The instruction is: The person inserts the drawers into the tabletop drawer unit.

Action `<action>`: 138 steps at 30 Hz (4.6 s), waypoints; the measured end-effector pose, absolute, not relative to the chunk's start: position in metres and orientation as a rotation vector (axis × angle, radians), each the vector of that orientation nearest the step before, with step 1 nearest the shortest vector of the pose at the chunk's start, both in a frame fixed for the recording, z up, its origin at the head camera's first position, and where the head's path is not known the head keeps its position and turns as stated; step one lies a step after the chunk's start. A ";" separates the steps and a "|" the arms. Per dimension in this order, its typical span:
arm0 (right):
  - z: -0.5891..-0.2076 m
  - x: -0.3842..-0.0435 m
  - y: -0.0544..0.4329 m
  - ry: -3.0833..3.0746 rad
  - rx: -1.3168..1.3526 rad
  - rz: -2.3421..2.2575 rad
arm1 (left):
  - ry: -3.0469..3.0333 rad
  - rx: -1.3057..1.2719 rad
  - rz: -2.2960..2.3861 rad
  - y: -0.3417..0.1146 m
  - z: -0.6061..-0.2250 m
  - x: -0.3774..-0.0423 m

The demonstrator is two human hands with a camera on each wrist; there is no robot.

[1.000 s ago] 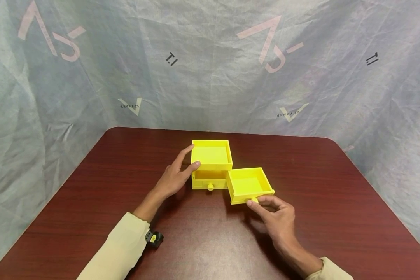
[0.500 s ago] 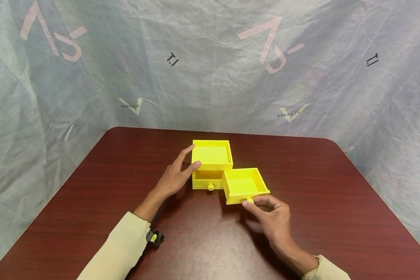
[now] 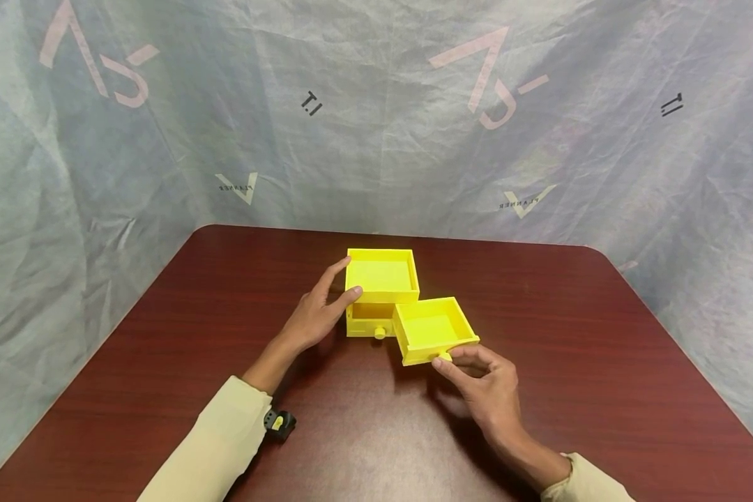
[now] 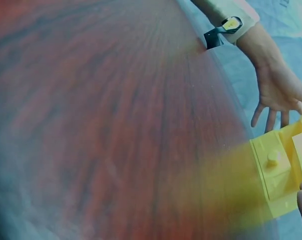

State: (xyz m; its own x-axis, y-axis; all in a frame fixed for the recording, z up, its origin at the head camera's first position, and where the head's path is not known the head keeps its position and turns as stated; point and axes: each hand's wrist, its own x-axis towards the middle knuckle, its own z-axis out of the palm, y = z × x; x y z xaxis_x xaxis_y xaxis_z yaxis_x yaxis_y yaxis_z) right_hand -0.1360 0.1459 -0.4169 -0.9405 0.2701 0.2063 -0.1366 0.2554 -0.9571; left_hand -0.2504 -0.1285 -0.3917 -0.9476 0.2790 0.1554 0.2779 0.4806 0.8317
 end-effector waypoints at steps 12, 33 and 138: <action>-0.416 -0.138 0.141 -2.165 -0.063 1.763 | 2.701 0.501 1.523 -0.129 -0.392 -0.250; -0.412 -0.136 0.129 -2.199 -0.046 1.724 | 2.707 0.514 1.534 -0.128 -0.393 -0.251; -0.414 -0.138 0.069 -2.215 0.039 1.741 | 2.707 0.489 1.526 -0.128 -0.394 -0.251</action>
